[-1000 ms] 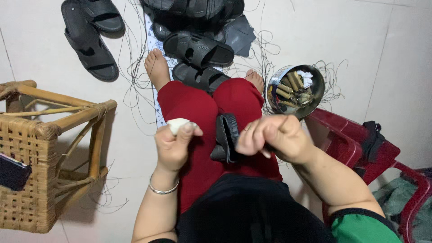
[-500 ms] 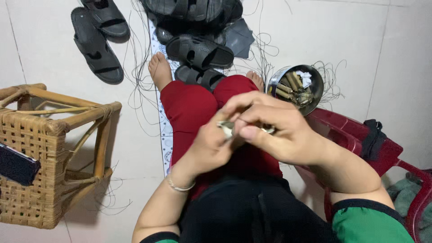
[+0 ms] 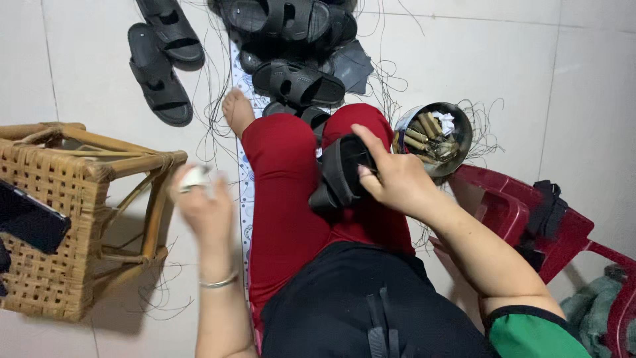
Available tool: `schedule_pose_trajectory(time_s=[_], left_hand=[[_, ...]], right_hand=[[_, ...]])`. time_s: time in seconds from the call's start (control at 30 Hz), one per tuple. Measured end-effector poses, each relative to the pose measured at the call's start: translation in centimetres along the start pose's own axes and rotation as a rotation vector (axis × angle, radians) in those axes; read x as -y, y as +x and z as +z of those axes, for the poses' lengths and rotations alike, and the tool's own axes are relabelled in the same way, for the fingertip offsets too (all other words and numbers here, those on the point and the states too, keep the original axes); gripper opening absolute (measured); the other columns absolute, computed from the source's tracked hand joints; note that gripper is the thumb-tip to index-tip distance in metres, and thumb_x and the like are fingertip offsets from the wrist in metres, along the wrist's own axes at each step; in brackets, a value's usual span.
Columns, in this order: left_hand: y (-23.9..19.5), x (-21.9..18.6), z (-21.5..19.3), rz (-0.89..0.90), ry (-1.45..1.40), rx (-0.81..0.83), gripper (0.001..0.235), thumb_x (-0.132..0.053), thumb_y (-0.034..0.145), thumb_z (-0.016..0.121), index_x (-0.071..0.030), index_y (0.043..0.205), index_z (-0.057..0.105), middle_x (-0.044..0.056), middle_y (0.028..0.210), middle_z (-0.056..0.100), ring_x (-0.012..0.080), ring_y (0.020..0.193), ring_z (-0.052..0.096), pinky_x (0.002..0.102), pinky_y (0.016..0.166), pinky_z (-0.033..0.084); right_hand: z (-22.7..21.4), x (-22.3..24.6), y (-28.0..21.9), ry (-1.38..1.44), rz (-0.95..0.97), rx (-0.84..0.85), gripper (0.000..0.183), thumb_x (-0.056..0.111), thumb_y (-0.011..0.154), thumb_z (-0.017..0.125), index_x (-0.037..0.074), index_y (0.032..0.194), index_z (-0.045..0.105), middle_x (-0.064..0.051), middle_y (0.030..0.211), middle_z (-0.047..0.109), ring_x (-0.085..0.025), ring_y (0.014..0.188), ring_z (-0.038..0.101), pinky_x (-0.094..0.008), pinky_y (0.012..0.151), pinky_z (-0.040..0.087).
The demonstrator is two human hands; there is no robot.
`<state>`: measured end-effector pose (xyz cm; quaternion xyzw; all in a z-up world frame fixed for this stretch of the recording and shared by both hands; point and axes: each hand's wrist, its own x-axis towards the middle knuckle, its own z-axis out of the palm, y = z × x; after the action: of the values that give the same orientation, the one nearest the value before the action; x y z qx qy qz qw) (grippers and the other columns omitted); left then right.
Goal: The person sits on the floor and sews a black sandal using a needle and thread. They repeatedly pull the thread through the sandal strap and tighten the stitches while holding the sandal on their lap.
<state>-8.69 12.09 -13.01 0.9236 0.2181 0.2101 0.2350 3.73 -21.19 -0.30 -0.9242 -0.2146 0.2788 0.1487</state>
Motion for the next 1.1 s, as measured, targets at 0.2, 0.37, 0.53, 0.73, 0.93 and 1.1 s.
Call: schedule_pose_trajectory(time_s=[0.2, 0.37, 0.53, 0.73, 0.93, 1.1], left_hand=[[-0.3, -17.4, -1.2, 0.46, -0.581, 0.121, 0.042, -0.021, 0.087, 0.081, -0.001, 0.122, 0.069, 0.019, 0.127, 0.063, 0.0402, 0.117, 0.062, 0.05, 0.104, 0.051], [-2.0, -17.2, -1.4, 0.538, -0.487, 0.277, 0.029, -0.029, 0.089, 0.08, -0.001, 0.087, 0.075, 0.013, 0.084, 0.069, 0.0349, 0.084, 0.069, 0.041, 0.074, 0.056], [-2.4, -10.1, -4.8, 0.033, -0.536, 0.472, 0.018, -0.02, 0.087, 0.084, -0.004, 0.095, 0.082, 0.02, 0.081, 0.077, 0.0424, 0.083, 0.074, 0.048, 0.077, 0.056], [-1.5, -0.7, -6.7, 0.045, -0.028, 0.261, 0.024, -0.022, 0.09, 0.087, -0.002, 0.101, 0.079, 0.021, 0.096, 0.072, 0.0431, 0.099, 0.068, 0.05, 0.088, 0.053], [1.6, -10.3, -3.7, 0.356, -0.443, 0.23, 0.047, -0.019, 0.083, 0.087, 0.002, 0.119, 0.066, 0.022, 0.129, 0.058, 0.0468, 0.125, 0.055, 0.056, 0.113, 0.039], [2.4, -16.4, -0.7, 0.626, -0.426, 0.378, 0.081, -0.054, 0.079, 0.081, -0.001, 0.137, 0.059, 0.023, 0.142, 0.055, 0.0453, 0.138, 0.047, 0.06, 0.12, 0.025]], right_hand=[[3.6, -1.6, -2.9, 0.04, -0.256, -0.731, 0.066, 0.017, 0.09, 0.065, 0.008, 0.154, 0.052, -0.02, 0.075, 0.072, -0.036, 0.065, 0.072, -0.044, 0.06, 0.056], [7.9, -2.7, -1.1, 0.093, -0.331, -1.032, 0.059, 0.008, 0.09, 0.067, -0.007, 0.146, 0.053, -0.026, 0.122, 0.073, -0.038, 0.083, 0.075, -0.041, 0.067, 0.059], [8.6, -3.0, -0.5, 0.19, -0.441, -0.87, 0.067, 0.014, 0.085, 0.078, -0.007, 0.144, 0.055, -0.022, 0.122, 0.074, -0.036, 0.082, 0.076, -0.043, 0.064, 0.06], [0.7, -4.2, -2.8, 0.916, -0.129, -0.392, 0.09, -0.002, 0.092, 0.066, 0.001, 0.163, 0.011, -0.025, 0.106, 0.07, -0.034, 0.085, 0.072, -0.038, 0.071, 0.064], [-3.7, -5.2, -5.1, 0.193, -0.234, -0.235, 0.054, 0.019, 0.098, 0.062, 0.013, 0.151, 0.055, -0.019, 0.116, 0.069, -0.038, 0.101, 0.072, -0.048, 0.08, 0.061], [-5.2, -2.2, -6.1, -0.035, -0.293, -0.143, 0.04, 0.027, 0.098, 0.062, 0.027, 0.138, 0.063, -0.013, 0.094, 0.067, -0.037, 0.077, 0.071, -0.048, 0.061, 0.058]])
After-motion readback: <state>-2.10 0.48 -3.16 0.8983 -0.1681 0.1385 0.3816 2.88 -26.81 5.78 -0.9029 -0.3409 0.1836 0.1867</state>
